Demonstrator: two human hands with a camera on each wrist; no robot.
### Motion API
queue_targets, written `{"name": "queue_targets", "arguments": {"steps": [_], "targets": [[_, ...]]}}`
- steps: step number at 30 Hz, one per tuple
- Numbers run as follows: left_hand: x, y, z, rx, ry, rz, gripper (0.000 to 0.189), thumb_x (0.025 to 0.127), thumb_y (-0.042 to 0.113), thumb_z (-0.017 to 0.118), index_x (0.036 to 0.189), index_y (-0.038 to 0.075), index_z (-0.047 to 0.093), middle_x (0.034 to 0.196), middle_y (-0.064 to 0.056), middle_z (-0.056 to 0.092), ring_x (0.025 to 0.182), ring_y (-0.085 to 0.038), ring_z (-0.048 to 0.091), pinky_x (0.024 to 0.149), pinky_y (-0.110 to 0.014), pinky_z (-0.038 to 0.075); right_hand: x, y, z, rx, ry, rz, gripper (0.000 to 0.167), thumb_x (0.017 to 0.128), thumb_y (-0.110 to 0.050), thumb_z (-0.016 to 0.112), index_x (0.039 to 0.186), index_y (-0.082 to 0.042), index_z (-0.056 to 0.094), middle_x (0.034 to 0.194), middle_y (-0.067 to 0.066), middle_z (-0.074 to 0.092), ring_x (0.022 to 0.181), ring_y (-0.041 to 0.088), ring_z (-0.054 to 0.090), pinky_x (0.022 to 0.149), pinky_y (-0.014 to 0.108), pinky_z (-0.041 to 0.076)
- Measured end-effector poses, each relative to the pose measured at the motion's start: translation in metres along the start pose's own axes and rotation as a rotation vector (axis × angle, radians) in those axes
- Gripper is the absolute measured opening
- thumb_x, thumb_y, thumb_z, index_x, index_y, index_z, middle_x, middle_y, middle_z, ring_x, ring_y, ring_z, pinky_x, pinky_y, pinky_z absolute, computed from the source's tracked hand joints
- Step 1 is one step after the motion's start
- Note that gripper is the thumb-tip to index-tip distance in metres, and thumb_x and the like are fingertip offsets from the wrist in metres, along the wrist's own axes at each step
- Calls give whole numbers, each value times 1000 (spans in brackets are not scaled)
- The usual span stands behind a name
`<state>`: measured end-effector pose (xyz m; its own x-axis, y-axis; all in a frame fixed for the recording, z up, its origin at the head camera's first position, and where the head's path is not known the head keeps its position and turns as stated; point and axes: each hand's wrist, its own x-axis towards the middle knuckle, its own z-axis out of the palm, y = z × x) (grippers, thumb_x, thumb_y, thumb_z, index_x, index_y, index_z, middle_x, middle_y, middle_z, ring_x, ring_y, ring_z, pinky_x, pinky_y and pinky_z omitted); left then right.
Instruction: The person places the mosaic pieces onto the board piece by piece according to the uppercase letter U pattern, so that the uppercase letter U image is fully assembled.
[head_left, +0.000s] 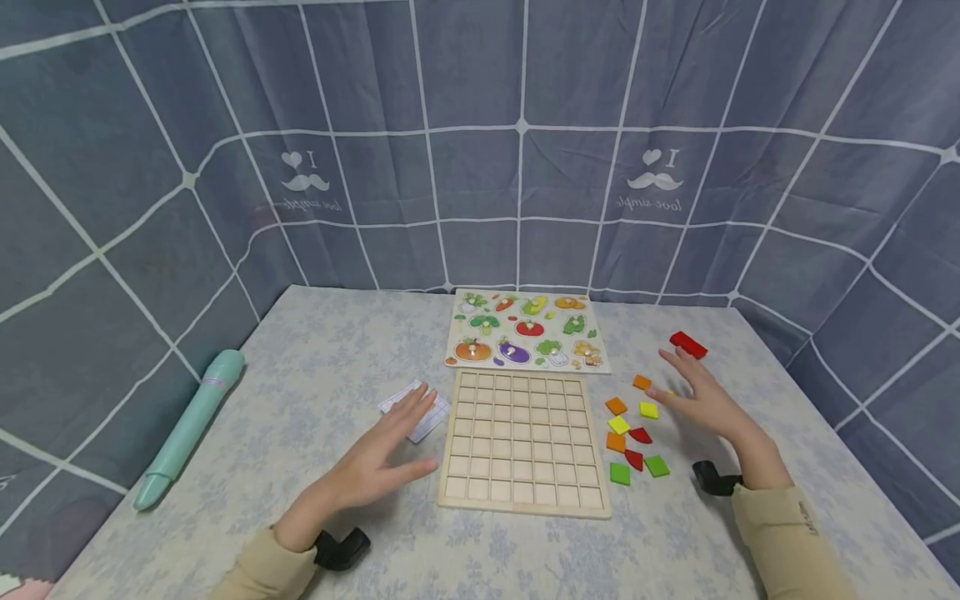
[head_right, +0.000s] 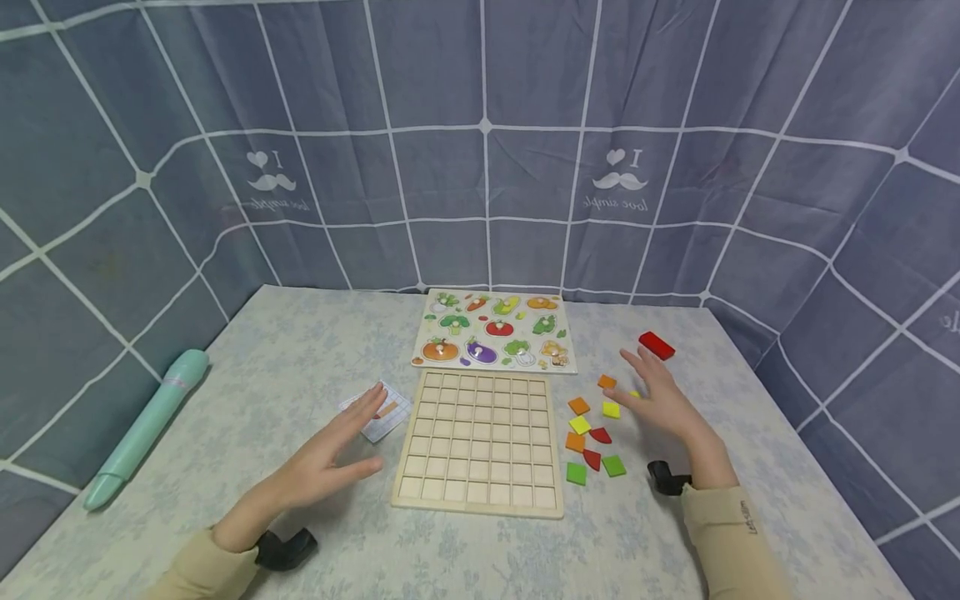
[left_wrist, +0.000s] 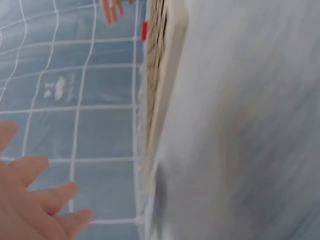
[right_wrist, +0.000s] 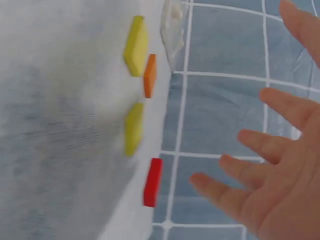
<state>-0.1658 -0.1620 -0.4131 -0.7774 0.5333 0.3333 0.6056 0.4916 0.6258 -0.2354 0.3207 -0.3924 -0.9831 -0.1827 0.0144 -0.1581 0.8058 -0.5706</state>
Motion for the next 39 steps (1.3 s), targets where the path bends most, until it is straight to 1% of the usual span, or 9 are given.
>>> {"name": "queue_targets", "arguments": {"steps": [3, 7, 11, 14, 18, 22, 27, 33, 39], "targets": [[0, 0, 10, -120, 9, -12, 73, 92, 29, 61, 151, 20, 19, 156, 4, 14, 142, -27, 14, 108, -58, 20, 2, 7, 1, 70, 29, -6, 84, 87, -39, 65, 149, -3, 21, 151, 29, 10, 134, 50, 12, 98, 72, 20], [1, -1, 21, -260, -29, -61, 71, 92, 28, 62, 150, 24, 22, 154, 2, 19, 141, -24, 17, 108, -53, 24, 3, 18, 4, 136, 54, 2, 78, 88, -34, 66, 146, 0, 27, 149, 30, 16, 132, 49, 18, 101, 66, 25], [1, -6, 28, -318, -67, -104, 72, 89, 30, 65, 149, 17, 28, 153, -5, 25, 140, -21, 21, 110, -44, 26, 3, 26, 7, 162, 63, 21, 71, 89, -32, 64, 143, 3, 32, 146, 30, 22, 130, 49, 23, 101, 64, 27], [0, -11, 32, -304, -92, -103, 70, 88, 30, 67, 145, 7, 35, 151, -13, 29, 139, -25, 25, 110, -36, 27, 2, 34, 10, 164, 67, 22, 68, 89, -32, 64, 140, 4, 36, 143, 30, 29, 129, 48, 26, 101, 64, 28], [-1, -15, 34, -275, -147, -106, 65, 85, 33, 69, 139, 4, 45, 149, -15, 32, 137, -30, 27, 109, -31, 28, 2, 43, 13, 172, 61, 38, 68, 89, -33, 65, 139, 4, 38, 141, 30, 32, 128, 48, 30, 101, 63, 29], [-1, -16, 34, -237, -194, -110, 60, 83, 36, 71, 132, 6, 55, 146, -12, 38, 137, -30, 28, 109, -39, 29, 4, 49, 19, 170, 60, 90, 71, 88, -36, 66, 140, 3, 37, 140, 31, 34, 125, 49, 34, 100, 62, 32], [0, -16, 33, -191, -221, -106, 54, 81, 38, 73, 125, 7, 61, 144, -8, 42, 138, -29, 26, 109, -49, 25, 6, 53, 26, 157, 72, 139, 75, 87, -39, 66, 141, 3, 35, 138, 32, 35, 124, 49, 35, 100, 61, 32], [1, -16, 32, -166, -225, -83, 50, 81, 35, 73, 122, 6, 64, 143, -9, 43, 137, -29, 28, 109, -49, 26, 5, 55, 30, 170, 107, 142, 76, 87, -38, 67, 141, 4, 34, 139, 32, 34, 126, 48, 33, 102, 61, 29], [1, -17, 32, -181, -235, -90, 49, 82, 35, 72, 121, 6, 64, 144, -9, 42, 138, -28, 27, 109, -48, 26, 5, 60, 33, 164, 125, 143, 76, 86, -39, 67, 141, 4, 35, 138, 31, 35, 125, 47, 34, 103, 59, 29]]}}
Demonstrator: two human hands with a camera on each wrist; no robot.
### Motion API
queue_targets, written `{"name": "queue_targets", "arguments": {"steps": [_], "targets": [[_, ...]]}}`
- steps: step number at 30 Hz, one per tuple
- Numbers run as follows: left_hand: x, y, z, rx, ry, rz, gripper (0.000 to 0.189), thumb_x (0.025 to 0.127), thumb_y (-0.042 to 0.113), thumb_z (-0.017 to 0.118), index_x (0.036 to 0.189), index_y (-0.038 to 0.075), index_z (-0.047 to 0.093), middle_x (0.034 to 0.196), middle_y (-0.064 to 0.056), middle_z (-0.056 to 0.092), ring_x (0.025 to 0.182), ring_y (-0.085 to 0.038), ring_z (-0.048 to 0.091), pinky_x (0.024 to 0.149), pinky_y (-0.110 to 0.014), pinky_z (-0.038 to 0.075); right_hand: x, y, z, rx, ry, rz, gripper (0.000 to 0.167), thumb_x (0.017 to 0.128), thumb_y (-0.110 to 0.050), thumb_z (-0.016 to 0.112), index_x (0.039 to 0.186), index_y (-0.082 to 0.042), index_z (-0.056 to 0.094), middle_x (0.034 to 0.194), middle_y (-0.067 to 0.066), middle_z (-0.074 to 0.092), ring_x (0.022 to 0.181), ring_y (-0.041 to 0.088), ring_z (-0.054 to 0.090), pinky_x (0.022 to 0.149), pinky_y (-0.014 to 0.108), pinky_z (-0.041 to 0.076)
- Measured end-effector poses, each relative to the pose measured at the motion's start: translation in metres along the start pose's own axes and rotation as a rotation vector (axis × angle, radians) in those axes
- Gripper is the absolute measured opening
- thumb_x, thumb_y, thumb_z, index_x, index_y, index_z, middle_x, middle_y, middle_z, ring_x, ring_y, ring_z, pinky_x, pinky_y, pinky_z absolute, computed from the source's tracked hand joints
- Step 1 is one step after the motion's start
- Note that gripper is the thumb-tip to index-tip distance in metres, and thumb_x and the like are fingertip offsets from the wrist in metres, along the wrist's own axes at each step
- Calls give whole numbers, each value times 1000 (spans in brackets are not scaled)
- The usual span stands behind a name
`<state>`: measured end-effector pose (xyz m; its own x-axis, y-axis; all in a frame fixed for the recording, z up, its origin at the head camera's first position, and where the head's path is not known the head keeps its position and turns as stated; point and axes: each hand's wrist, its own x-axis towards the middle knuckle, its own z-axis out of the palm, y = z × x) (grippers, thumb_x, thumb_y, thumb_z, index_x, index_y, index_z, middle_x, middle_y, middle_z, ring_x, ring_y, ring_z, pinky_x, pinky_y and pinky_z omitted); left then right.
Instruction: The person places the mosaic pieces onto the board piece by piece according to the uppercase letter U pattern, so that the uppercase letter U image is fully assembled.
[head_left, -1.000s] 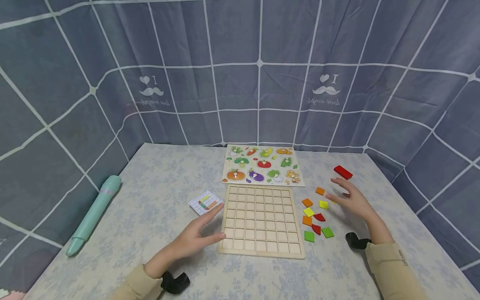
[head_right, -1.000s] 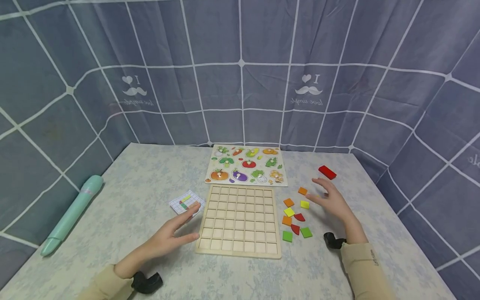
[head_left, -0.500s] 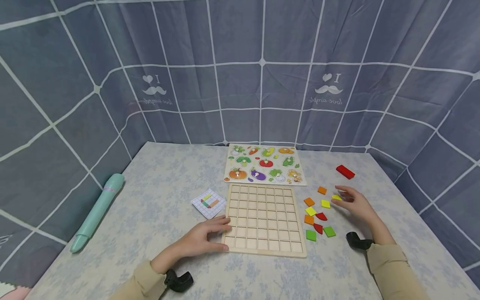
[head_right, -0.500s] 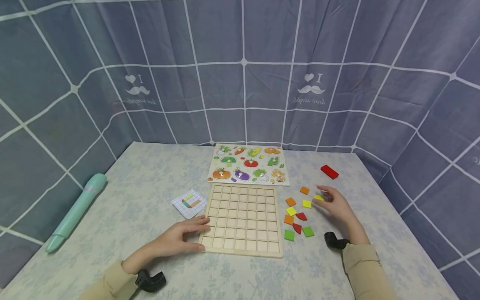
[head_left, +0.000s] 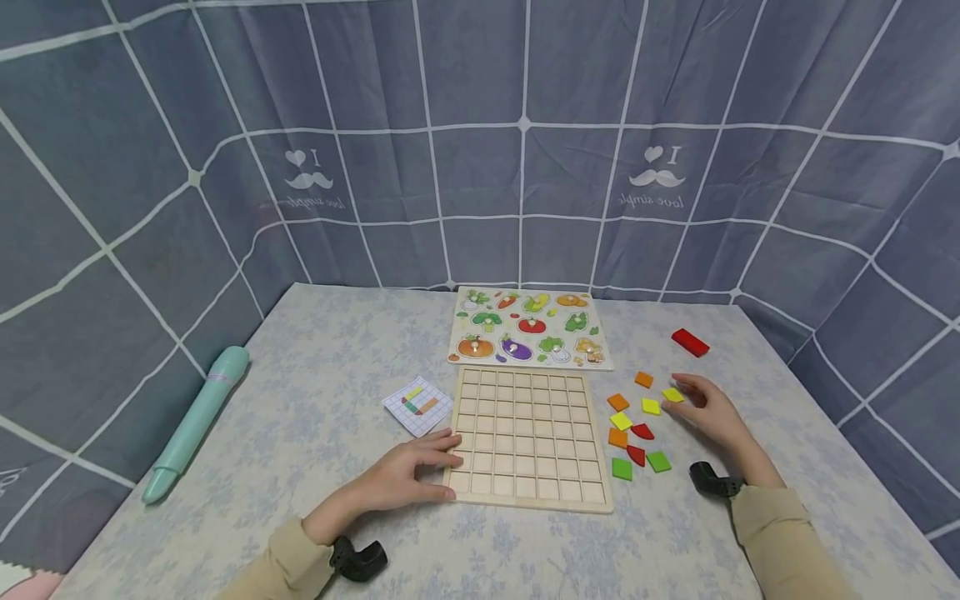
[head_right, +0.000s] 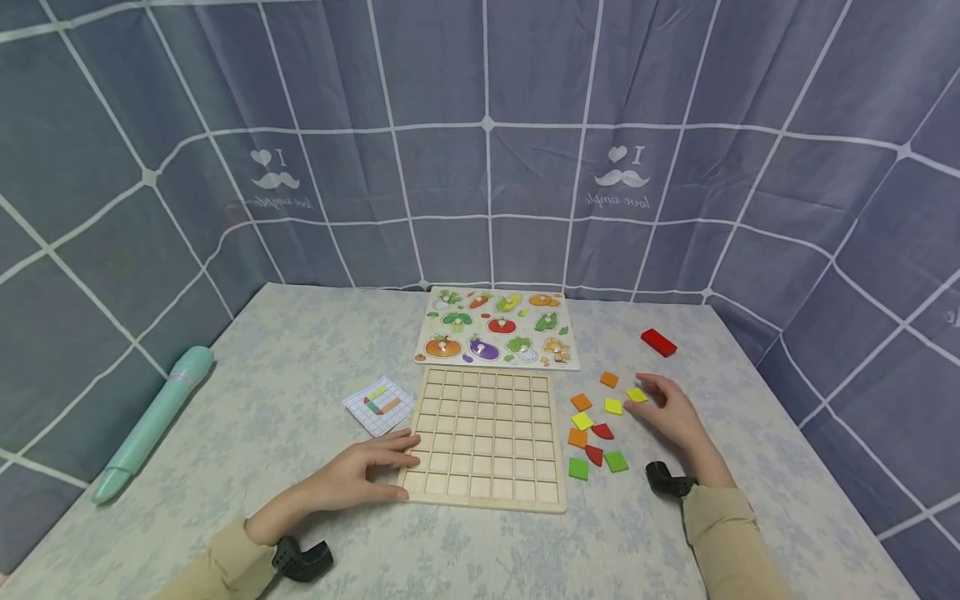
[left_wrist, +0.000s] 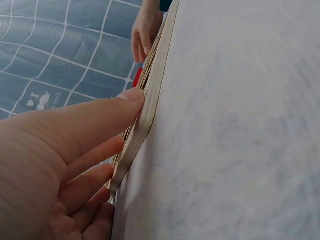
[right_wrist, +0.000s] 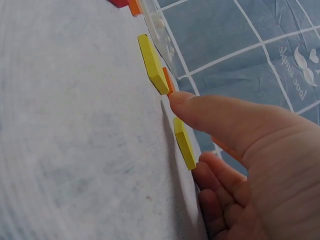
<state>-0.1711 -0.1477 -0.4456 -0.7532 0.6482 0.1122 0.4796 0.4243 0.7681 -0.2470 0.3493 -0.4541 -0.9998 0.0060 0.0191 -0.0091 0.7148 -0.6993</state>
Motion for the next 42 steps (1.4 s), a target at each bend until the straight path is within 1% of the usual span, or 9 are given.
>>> {"name": "queue_targets", "arguments": {"steps": [11, 18, 25, 32, 37, 42], "targets": [[0, 0, 0, 19, 3, 5, 40, 84, 32, 70, 116, 7, 68, 143, -9, 43, 137, -28, 28, 109, -44, 27, 2, 7, 4, -29, 26, -9, 70, 88, -36, 65, 138, 5, 38, 133, 30, 42, 116, 43, 42, 99, 56, 35], [0, 0, 0, 21, 3, 19, 38, 84, 32, 71, 114, 8, 69, 142, -9, 44, 137, -28, 29, 110, -43, 27, 1, 7, 4, -63, 30, -32, 61, 90, -33, 63, 133, 6, 43, 131, 29, 44, 116, 43, 42, 99, 56, 35], [0, -2, 0, 25, 3, 28, 39, 83, 32, 72, 114, 9, 69, 142, -9, 44, 137, -28, 29, 110, -43, 27, 1, 8, 5, -95, 43, -53, 53, 92, -28, 61, 130, 6, 48, 128, 29, 45, 111, 42, 45, 96, 57, 38], [0, -2, -1, -20, -3, 18, 44, 78, 34, 76, 115, 11, 68, 143, -7, 43, 137, -29, 28, 110, -44, 25, 1, 8, 5, -108, 53, -57, 49, 92, -25, 62, 128, 5, 50, 126, 28, 47, 110, 42, 47, 95, 56, 39], [0, -1, -2, -29, -7, 20, 45, 77, 35, 77, 115, 11, 68, 143, -7, 43, 137, -29, 28, 110, -44, 26, 1, 8, 5, -121, 84, -60, 49, 90, -28, 64, 126, 4, 53, 122, 27, 51, 106, 40, 49, 93, 55, 42], [-1, 0, -2, -29, -11, 12, 45, 78, 35, 76, 116, 11, 68, 143, -7, 43, 138, -28, 28, 110, -45, 26, -2, 5, 5, -121, 113, -38, 55, 88, -35, 67, 125, 3, 54, 119, 25, 54, 102, 37, 51, 88, 52, 45]]}}
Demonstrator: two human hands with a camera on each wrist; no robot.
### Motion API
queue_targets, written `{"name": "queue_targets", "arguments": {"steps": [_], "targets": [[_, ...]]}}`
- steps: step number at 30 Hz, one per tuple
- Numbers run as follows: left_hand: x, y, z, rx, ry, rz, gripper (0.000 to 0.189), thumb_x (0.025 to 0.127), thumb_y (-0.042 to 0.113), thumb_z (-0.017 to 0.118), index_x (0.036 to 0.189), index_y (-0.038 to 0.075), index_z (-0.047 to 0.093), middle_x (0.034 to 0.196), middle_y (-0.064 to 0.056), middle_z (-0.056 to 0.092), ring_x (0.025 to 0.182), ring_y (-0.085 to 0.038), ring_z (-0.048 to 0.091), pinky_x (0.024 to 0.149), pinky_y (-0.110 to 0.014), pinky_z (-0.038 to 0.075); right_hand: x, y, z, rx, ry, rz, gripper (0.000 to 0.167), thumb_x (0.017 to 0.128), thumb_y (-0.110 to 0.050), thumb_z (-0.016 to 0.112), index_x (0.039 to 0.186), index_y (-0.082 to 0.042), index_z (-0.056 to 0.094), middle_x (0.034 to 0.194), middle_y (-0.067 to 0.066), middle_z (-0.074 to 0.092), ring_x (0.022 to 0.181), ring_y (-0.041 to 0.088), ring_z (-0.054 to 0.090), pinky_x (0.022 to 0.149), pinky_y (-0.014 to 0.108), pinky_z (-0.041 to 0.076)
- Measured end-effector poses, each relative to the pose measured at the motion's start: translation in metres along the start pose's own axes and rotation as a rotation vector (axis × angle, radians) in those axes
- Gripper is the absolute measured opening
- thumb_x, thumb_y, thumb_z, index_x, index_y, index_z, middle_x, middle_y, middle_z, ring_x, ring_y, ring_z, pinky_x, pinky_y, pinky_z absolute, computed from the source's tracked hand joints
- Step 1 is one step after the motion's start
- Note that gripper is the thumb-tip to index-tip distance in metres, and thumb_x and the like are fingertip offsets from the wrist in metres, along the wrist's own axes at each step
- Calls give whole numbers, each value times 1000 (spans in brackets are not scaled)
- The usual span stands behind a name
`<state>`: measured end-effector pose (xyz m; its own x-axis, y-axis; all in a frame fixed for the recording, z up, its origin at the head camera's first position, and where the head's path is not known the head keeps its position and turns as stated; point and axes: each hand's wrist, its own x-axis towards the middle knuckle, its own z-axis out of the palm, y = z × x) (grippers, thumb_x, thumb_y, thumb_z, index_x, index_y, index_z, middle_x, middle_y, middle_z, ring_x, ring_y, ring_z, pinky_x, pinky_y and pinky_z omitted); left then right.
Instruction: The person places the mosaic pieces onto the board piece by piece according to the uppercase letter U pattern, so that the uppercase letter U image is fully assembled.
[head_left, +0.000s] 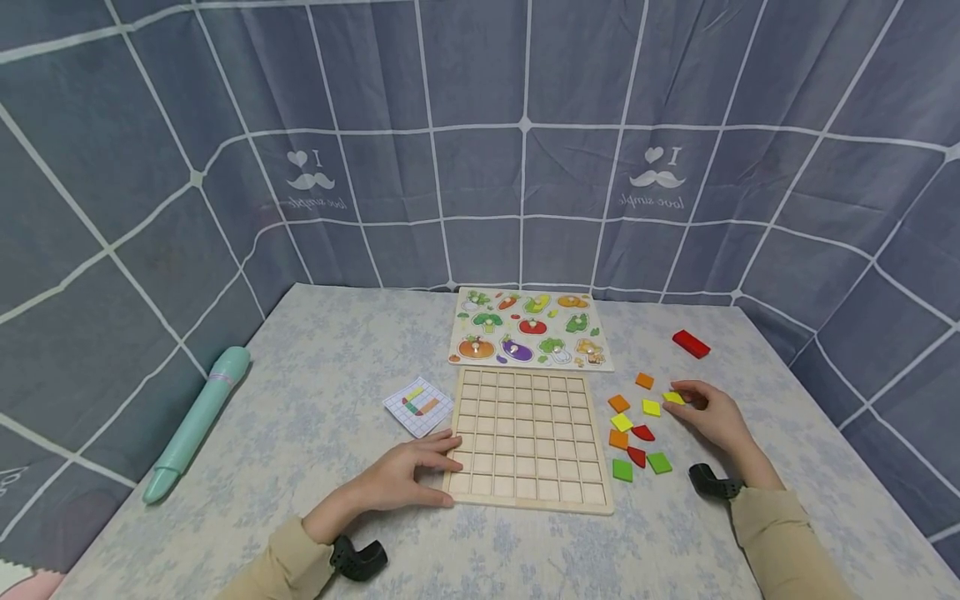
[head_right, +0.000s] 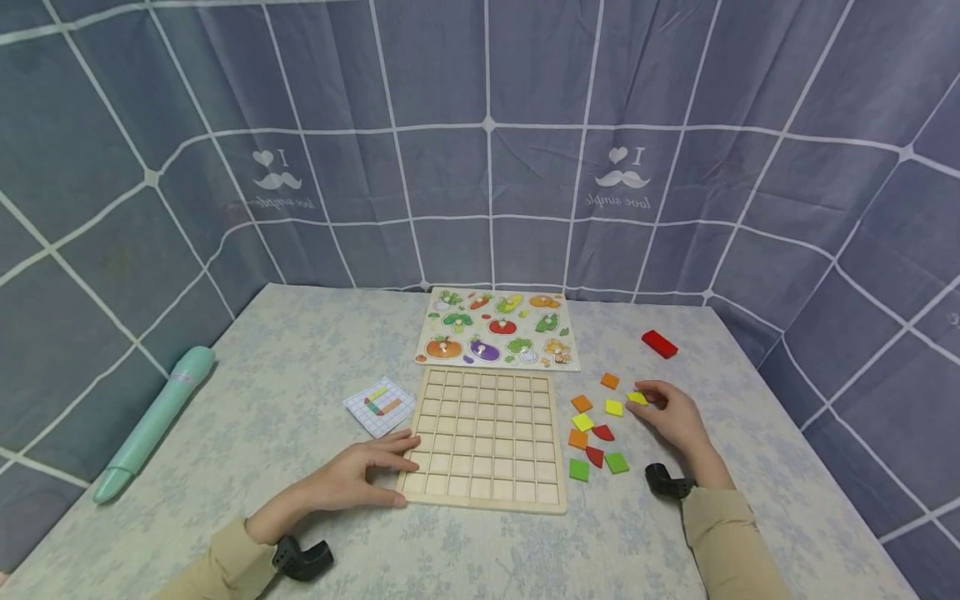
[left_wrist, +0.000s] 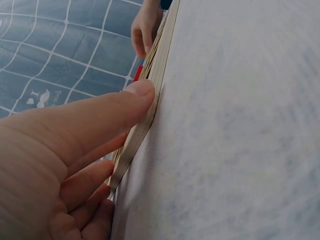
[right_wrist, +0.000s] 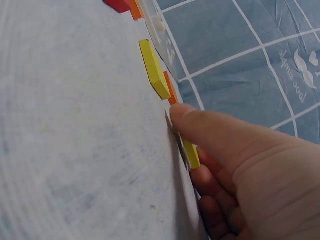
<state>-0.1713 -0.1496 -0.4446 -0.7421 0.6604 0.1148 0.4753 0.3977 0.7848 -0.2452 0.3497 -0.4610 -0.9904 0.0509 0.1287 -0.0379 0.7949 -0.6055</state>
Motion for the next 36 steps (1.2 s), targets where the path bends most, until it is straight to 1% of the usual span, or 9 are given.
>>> {"name": "queue_targets", "arguments": {"steps": [7, 10, 14, 17, 21, 24, 27, 31, 36], "targets": [[0, -2, 1, 7, 1, -6, 46, 78, 36, 76, 116, 11, 68, 143, -7, 43, 137, -29, 28, 110, -45, 26, 1, -19, -7, 36, -26, 20, 61, 84, -42, 69, 125, 1, 54, 115, 22, 56, 98, 33, 52, 83, 44, 48], [-1, -1, 1, 13, 0, -10, 47, 77, 37, 76, 116, 12, 68, 143, -6, 43, 137, -28, 28, 110, -44, 26, 4, -33, -10, 68, -31, -2, 61, 85, -42, 68, 126, 1, 54, 117, 22, 56, 99, 33, 52, 82, 42, 49], [0, -1, 1, 21, 1, -5, 47, 77, 38, 76, 116, 13, 68, 143, -6, 43, 137, -27, 29, 110, -44, 27, 15, -47, -6, 103, 20, -77, 62, 82, -50, 67, 123, -5, 57, 115, 14, 59, 94, 26, 55, 67, 30, 52], [1, -2, 2, 13, 2, -2, 47, 77, 37, 76, 116, 13, 68, 143, -6, 43, 137, -28, 29, 110, -43, 27, 24, -64, 0, 158, 40, -114, 63, 78, -55, 68, 120, -9, 60, 112, 8, 60, 91, 21, 56, 56, 28, 52], [0, -3, 2, 13, 5, -5, 46, 77, 37, 76, 115, 12, 68, 143, -6, 43, 137, -28, 29, 110, -44, 26, 29, -102, 4, 260, -23, -170, 56, 82, -43, 71, 122, -5, 59, 117, 13, 59, 96, 27, 56, 70, 34, 54], [0, -2, 2, 25, 7, -7, 46, 77, 37, 76, 115, 12, 68, 143, -6, 43, 137, -27, 29, 110, -44, 26, 33, -128, 10, 305, -83, -233, 50, 85, -33, 71, 122, -2, 58, 119, 17, 58, 98, 29, 57, 79, 31, 52], [0, -2, 2, 35, 8, -8, 46, 77, 38, 76, 115, 12, 68, 143, -6, 43, 137, -27, 29, 110, -45, 26, 37, -149, 23, 363, -150, -285, 45, 85, -26, 71, 122, -2, 59, 118, 16, 59, 98, 26, 57, 80, 27, 51], [0, -1, 2, 42, 3, -14, 47, 78, 38, 75, 116, 12, 68, 144, -6, 43, 137, -27, 28, 109, -45, 27, 41, -171, 43, 433, -258, -352, 40, 86, -15, 69, 121, 0, 58, 118, 17, 59, 95, 26, 59, 77, 28, 52], [0, 0, 2, 37, 2, -14, 47, 77, 38, 76, 116, 12, 68, 144, -6, 42, 138, -27, 28, 110, -45, 25, 45, -192, 70, 479, -358, -361, 37, 85, -8, 69, 118, 5, 58, 110, 16, 61, 93, 24, 61, 78, 32, 53]]}}
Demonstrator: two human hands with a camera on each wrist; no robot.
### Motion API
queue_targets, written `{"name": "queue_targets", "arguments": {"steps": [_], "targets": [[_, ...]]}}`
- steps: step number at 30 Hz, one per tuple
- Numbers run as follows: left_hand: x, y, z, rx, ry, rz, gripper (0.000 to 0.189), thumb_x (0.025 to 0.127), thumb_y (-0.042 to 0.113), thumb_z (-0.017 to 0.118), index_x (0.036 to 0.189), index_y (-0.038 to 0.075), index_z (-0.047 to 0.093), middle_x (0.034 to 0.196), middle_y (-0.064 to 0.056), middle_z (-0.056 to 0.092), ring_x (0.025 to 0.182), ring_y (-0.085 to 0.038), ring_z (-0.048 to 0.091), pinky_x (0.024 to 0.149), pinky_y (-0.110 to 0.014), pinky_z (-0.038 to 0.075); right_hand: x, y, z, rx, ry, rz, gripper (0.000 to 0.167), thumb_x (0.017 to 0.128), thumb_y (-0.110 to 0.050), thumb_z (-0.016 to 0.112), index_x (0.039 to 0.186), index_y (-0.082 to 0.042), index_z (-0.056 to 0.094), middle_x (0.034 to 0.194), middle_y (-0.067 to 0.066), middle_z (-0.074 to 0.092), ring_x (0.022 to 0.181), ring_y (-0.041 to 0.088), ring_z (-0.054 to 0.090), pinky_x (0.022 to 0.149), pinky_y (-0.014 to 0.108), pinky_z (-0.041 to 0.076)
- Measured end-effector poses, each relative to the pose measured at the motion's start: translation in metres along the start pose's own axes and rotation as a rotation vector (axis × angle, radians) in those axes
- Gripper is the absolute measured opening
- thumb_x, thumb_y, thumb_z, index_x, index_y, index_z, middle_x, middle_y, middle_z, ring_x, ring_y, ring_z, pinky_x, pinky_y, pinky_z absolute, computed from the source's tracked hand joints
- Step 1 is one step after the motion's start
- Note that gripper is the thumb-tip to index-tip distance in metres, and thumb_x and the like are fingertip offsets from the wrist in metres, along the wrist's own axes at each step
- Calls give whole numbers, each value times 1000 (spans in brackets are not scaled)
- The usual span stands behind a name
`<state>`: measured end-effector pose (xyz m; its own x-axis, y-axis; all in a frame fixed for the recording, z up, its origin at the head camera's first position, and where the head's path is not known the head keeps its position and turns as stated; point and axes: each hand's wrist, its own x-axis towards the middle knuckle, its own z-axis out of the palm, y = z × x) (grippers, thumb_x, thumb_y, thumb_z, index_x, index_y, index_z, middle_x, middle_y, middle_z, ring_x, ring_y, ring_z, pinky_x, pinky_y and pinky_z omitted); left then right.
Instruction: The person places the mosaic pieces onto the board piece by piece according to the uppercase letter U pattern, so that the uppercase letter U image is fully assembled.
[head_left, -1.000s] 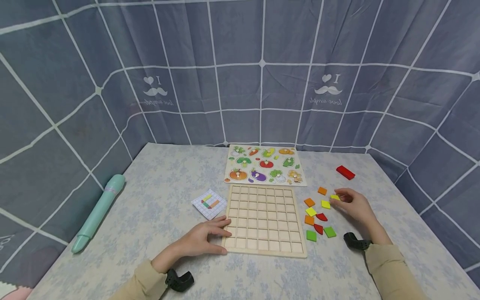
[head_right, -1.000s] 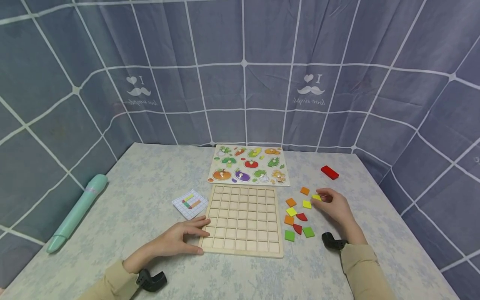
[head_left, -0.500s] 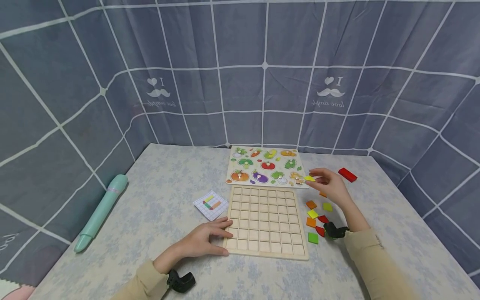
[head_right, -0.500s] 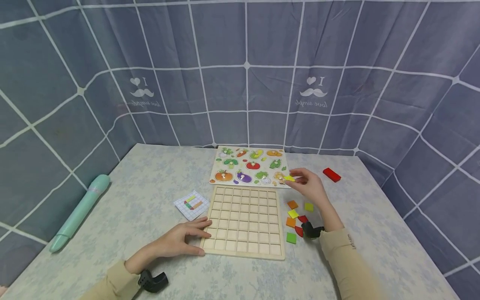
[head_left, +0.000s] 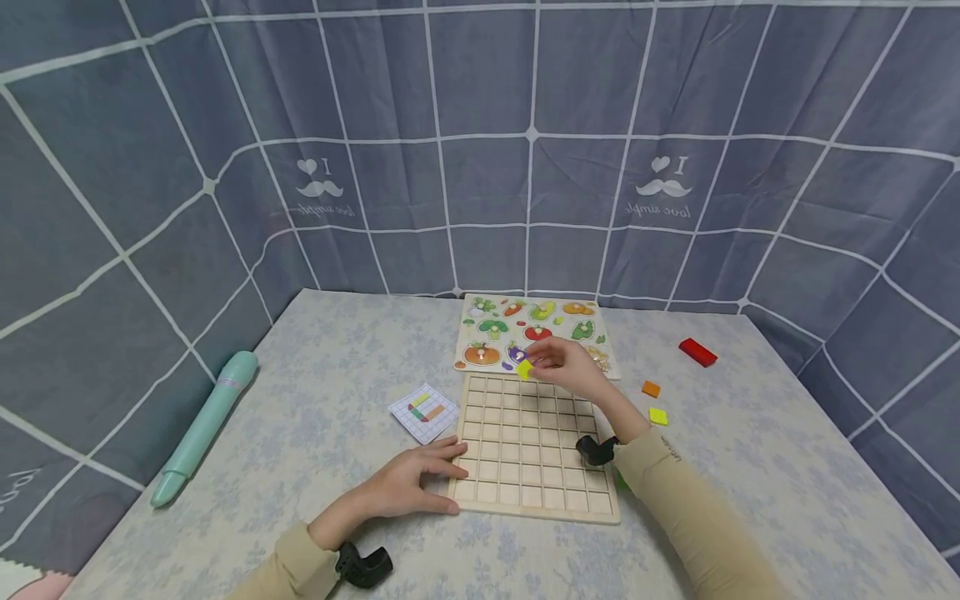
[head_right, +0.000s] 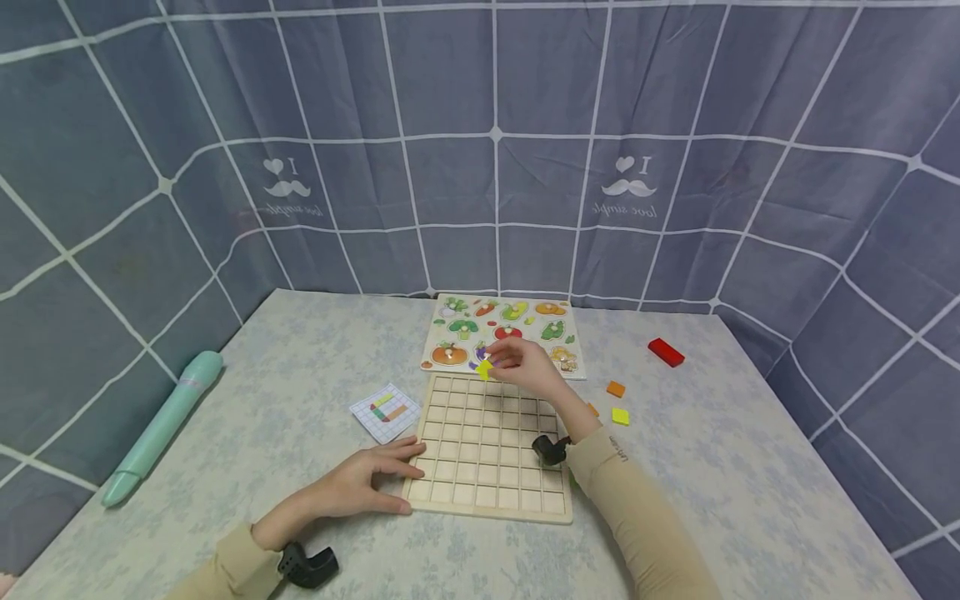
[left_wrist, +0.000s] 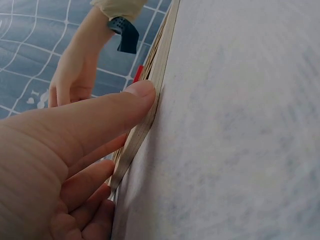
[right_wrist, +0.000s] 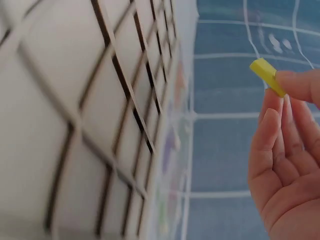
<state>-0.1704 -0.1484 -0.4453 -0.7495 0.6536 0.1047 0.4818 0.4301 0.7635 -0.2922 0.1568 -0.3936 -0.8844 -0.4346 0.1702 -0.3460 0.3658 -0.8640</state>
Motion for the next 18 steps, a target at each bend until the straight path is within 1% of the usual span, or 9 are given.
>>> {"name": "queue_targets", "arguments": {"steps": [2, 4, 10, 15, 18], "targets": [[0, 0, 0, 1, 1, 0, 47, 77, 38, 76, 116, 13, 68, 144, -6, 43, 138, -27, 28, 110, -46, 26, 7, 0, 10, 12, -18, 12, 36, 85, -8, 69, 116, 7, 59, 107, 15, 62, 93, 24, 61, 80, 34, 52], [0, -1, 0, 11, 2, 3, 46, 77, 38, 76, 115, 13, 68, 143, -5, 43, 137, -26, 29, 110, -46, 26, 12, 0, 18, 7, -32, 34, 35, 84, -9, 70, 115, 7, 60, 103, 12, 63, 92, 23, 60, 81, 34, 51], [1, -4, 2, 39, 2, 9, 47, 77, 40, 76, 115, 14, 69, 143, -4, 44, 137, -26, 30, 109, -45, 27, 22, 2, 36, 24, -84, 132, 38, 82, -10, 72, 115, 4, 61, 98, 11, 64, 90, 23, 60, 80, 39, 50], [1, -4, 2, 38, -2, 3, 47, 77, 40, 75, 115, 13, 68, 143, -4, 43, 137, -25, 28, 110, -46, 26, 28, 5, 44, 10, -104, 203, 33, 82, -11, 73, 111, 1, 63, 93, 6, 67, 83, 18, 62, 77, 33, 51], [1, -4, 1, 50, 3, 12, 46, 78, 40, 75, 115, 12, 69, 143, -5, 44, 137, -26, 29, 109, -46, 27, 31, 7, 46, -12, -125, 215, 30, 82, -9, 72, 109, 1, 64, 90, 5, 69, 78, 15, 64, 74, 29, 51]]}}
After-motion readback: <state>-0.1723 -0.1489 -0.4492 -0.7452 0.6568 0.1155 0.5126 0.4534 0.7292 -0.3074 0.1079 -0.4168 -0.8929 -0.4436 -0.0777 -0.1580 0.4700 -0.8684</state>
